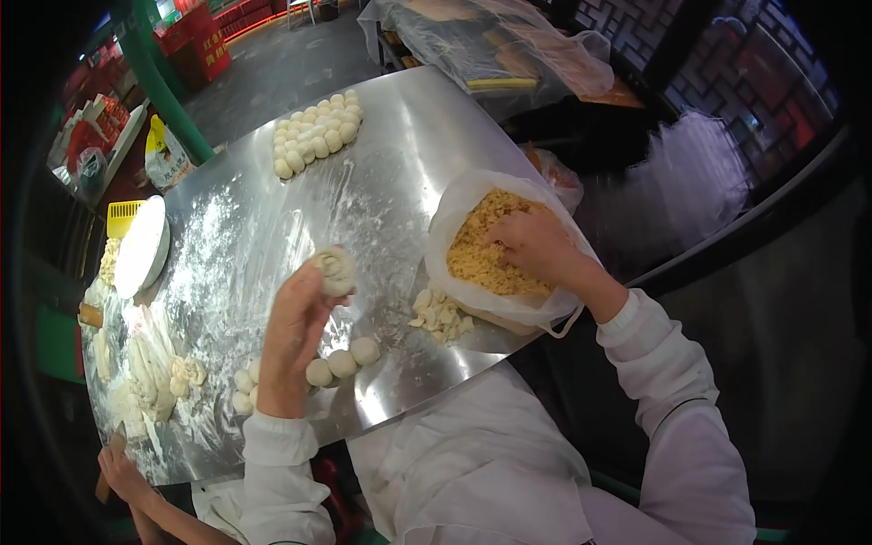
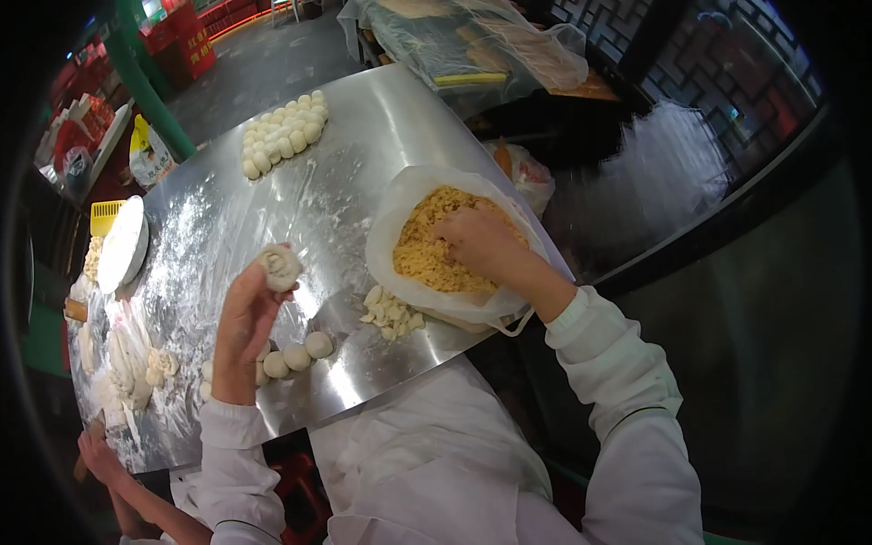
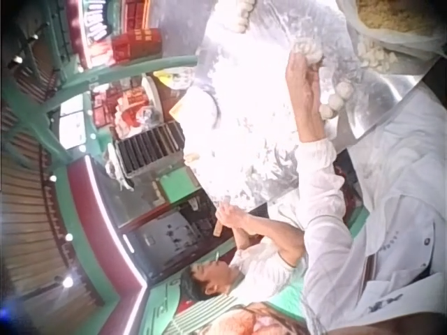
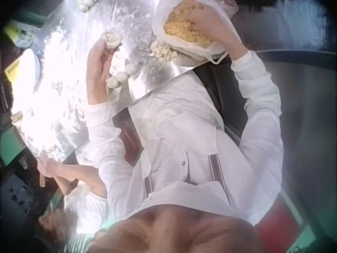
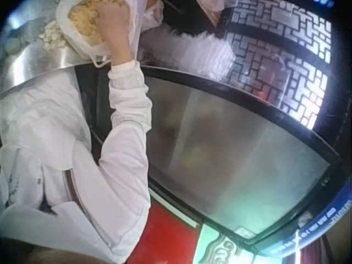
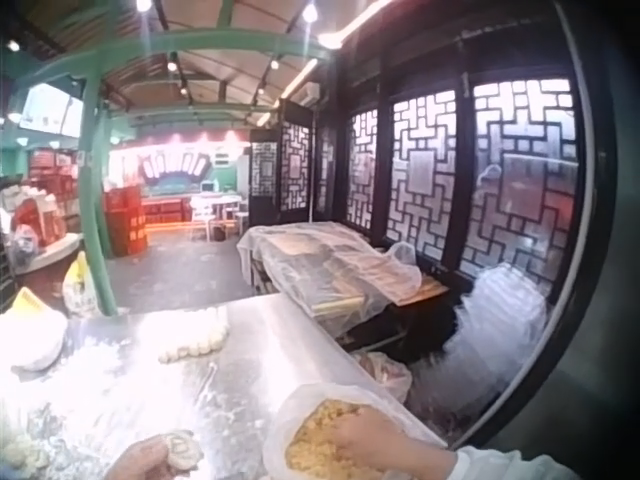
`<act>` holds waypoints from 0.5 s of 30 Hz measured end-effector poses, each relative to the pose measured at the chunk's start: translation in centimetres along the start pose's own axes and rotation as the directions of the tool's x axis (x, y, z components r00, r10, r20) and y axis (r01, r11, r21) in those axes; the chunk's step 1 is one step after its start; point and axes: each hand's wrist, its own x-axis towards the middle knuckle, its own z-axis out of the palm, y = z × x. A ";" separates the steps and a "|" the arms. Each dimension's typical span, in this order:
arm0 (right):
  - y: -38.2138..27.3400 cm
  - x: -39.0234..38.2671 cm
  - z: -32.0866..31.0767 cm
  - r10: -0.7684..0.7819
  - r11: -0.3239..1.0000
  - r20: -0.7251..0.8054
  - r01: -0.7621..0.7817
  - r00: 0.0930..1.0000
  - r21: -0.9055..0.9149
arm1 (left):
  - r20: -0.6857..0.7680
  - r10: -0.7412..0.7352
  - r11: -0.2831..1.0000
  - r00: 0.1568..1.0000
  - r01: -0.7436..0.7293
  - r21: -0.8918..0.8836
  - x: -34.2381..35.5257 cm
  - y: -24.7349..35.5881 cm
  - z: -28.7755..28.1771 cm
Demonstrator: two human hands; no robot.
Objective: Filling and sealing small dough portions with stuffing on a floured work surface.
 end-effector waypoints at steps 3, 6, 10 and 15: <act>0.1 -0.7 -0.7 0.007 0.997 -0.153 0.006 0.988 0.082 | 0.131 -0.103 0.995 0.986 0.104 0.000 1.3 -0.8 6.8; -1.8 -1.9 -3.2 0.157 0.919 -0.202 -0.068 0.967 0.389 | 0.171 -0.144 0.988 0.975 0.151 -0.030 2.7 -3.2 10.8; -3.5 -2.8 -4.3 0.211 0.775 -0.186 -0.048 0.960 0.630 | 0.247 -0.208 0.966 0.947 0.238 -0.098 4.6 -5.5 13.6; -3.3 -2.7 -1.5 0.026 0.919 -0.405 0.138 0.914 0.369 | 0.245 -0.205 0.977 0.948 0.212 0.001 6.0 -7.6 15.7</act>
